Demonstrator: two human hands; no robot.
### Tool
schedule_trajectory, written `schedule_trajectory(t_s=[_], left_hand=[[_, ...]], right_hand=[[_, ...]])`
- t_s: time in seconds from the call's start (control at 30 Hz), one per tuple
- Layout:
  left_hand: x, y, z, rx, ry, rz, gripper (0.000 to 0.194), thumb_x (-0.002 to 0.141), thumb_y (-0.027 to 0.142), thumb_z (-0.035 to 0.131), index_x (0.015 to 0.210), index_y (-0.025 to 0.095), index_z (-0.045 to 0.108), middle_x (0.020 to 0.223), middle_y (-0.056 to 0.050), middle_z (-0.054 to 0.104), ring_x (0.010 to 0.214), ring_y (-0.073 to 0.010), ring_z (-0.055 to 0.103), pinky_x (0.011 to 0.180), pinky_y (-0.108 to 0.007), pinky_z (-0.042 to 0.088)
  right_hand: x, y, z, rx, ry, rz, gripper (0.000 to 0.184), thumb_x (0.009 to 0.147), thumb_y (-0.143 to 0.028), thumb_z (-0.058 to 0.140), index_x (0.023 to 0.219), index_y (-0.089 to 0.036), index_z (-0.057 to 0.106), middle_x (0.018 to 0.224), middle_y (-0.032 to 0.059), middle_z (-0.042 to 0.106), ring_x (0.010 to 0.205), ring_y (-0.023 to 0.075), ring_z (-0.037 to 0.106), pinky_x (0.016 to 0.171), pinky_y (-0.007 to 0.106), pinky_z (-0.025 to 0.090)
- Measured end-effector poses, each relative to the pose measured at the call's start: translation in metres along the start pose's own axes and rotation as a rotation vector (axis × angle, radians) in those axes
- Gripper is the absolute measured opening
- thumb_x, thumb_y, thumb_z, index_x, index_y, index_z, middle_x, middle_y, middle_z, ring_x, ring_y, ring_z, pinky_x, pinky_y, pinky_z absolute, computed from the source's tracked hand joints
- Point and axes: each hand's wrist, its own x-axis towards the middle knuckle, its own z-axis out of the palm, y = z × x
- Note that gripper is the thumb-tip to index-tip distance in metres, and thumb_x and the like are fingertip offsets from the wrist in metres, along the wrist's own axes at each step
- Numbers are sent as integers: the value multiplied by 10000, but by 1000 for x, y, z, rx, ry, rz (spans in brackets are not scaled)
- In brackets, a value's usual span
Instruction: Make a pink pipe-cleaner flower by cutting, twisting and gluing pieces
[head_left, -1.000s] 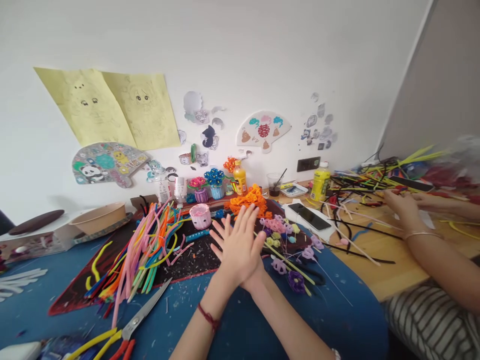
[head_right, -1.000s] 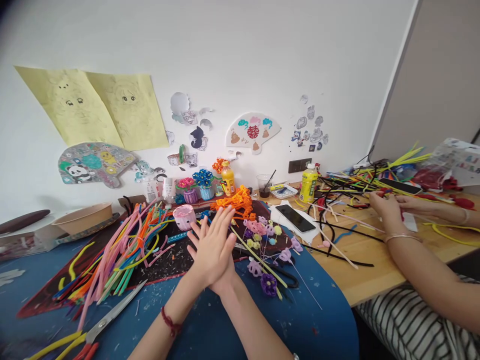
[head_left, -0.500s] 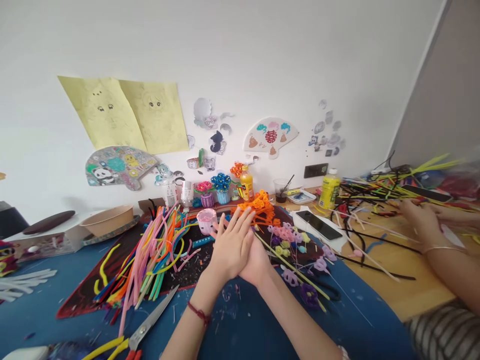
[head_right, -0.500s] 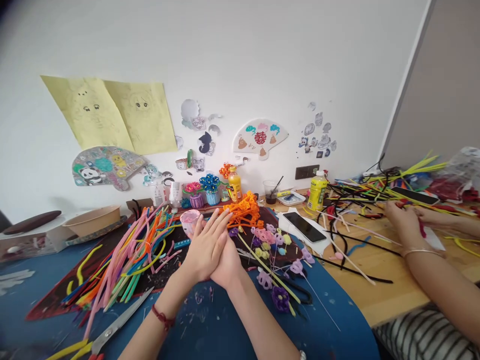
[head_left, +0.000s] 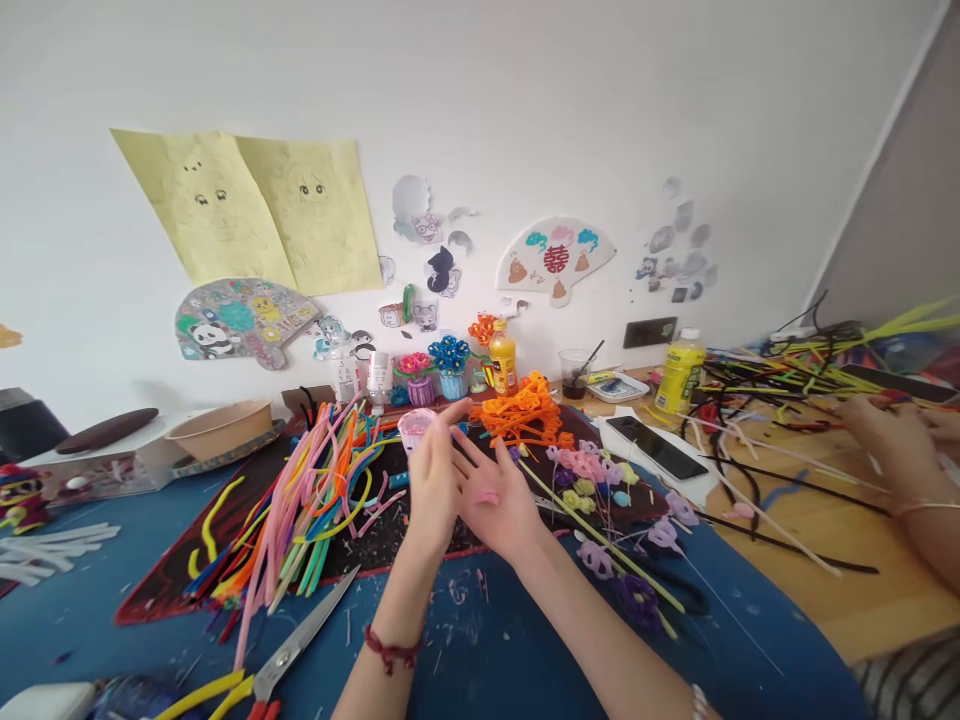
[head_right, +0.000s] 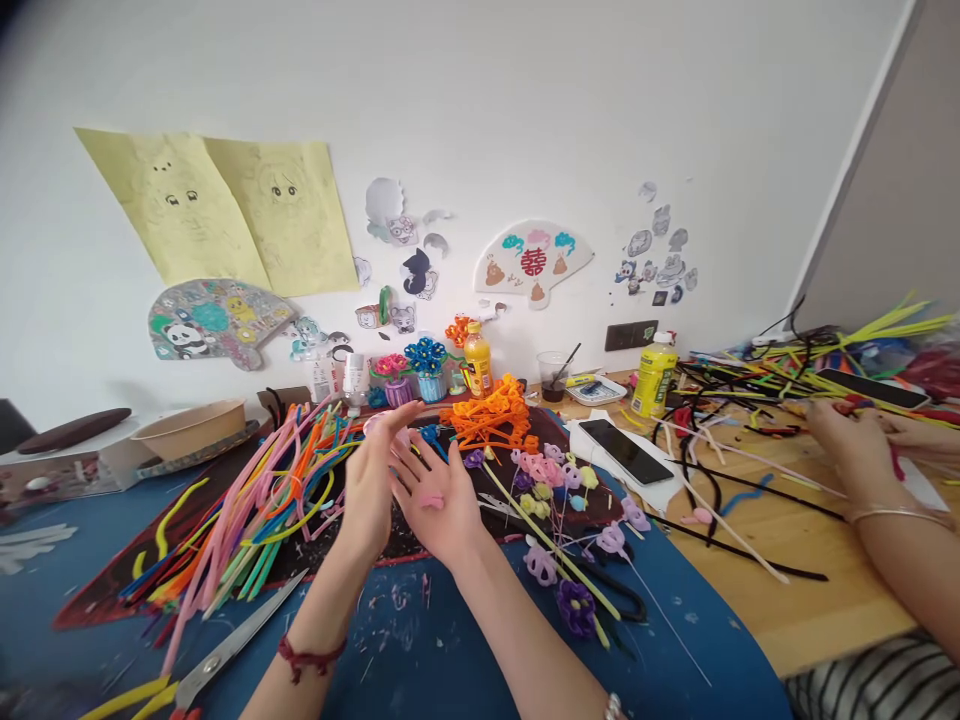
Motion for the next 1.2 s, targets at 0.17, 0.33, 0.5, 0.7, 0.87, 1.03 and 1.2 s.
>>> schedule_trajectory(t_s=[0.17, 0.33, 0.5, 0.7, 0.87, 1.03, 1.2], left_hand=[[-3, 5, -21, -39, -16, -69, 285, 872, 407, 562, 961, 160, 673, 724, -16, 669, 499, -83, 499, 495, -215, 407], [-10, 16, -33, 279, -416, 106, 146, 780, 304, 709, 888, 207, 712, 883, -27, 638, 744, -139, 558, 680, -259, 448], [-13, 16, -29, 421, -496, 194, 88, 832, 245, 651, 908, 230, 694, 956, -32, 628, 928, -185, 567, 830, -309, 437], [-15, 18, -27, 355, -454, 105, 117, 873, 271, 583, 820, 199, 658, 839, -13, 630, 753, -144, 537, 690, -256, 420], [-15, 20, -33, 372, -385, 67, 163, 875, 325, 581, 816, 194, 657, 725, 24, 621, 614, -107, 460, 588, -226, 365], [-18, 21, -37, 380, -260, 140, 113, 869, 293, 591, 815, 204, 637, 741, 35, 636, 628, -98, 496, 608, -209, 391], [-20, 27, -40, 403, -90, 237, 69, 841, 259, 629, 788, 215, 633, 697, 54, 631, 582, -83, 495, 570, -188, 394]], right_hand=[[-7, -12, 9, 78, -73, 1, 560, 971, -556, 300, 1255, -167, 585, 1232, 113, 654, 1016, 155, 666, 943, 285, 492], [-14, -20, 15, 21, -170, -12, 579, 966, -583, 254, 1320, -224, 541, 1361, 82, 576, 1222, 185, 556, 1004, 318, 444], [-17, -24, 17, -82, -199, -50, 545, 940, -600, 342, 1308, -260, 556, 1371, 51, 569, 1321, 193, 457, 1104, 348, 333], [-17, -26, 16, -118, -209, -52, 500, 918, -611, 384, 1241, -298, 602, 1382, 23, 559, 1335, 206, 436, 1104, 388, 333], [-20, -27, 18, -188, -183, -100, 477, 907, -613, 404, 1164, -296, 651, 1349, 32, 583, 1293, 213, 479, 1085, 382, 353], [-28, -24, 17, -341, -126, -213, 368, 866, -528, 585, 1072, -244, 699, 1096, 59, 677, 1093, 211, 577, 968, 329, 430], [-34, -22, 12, -602, -146, -305, 476, 735, -523, 747, 1103, -224, 701, 854, 17, 618, 727, 125, 539, 723, 231, 462]])
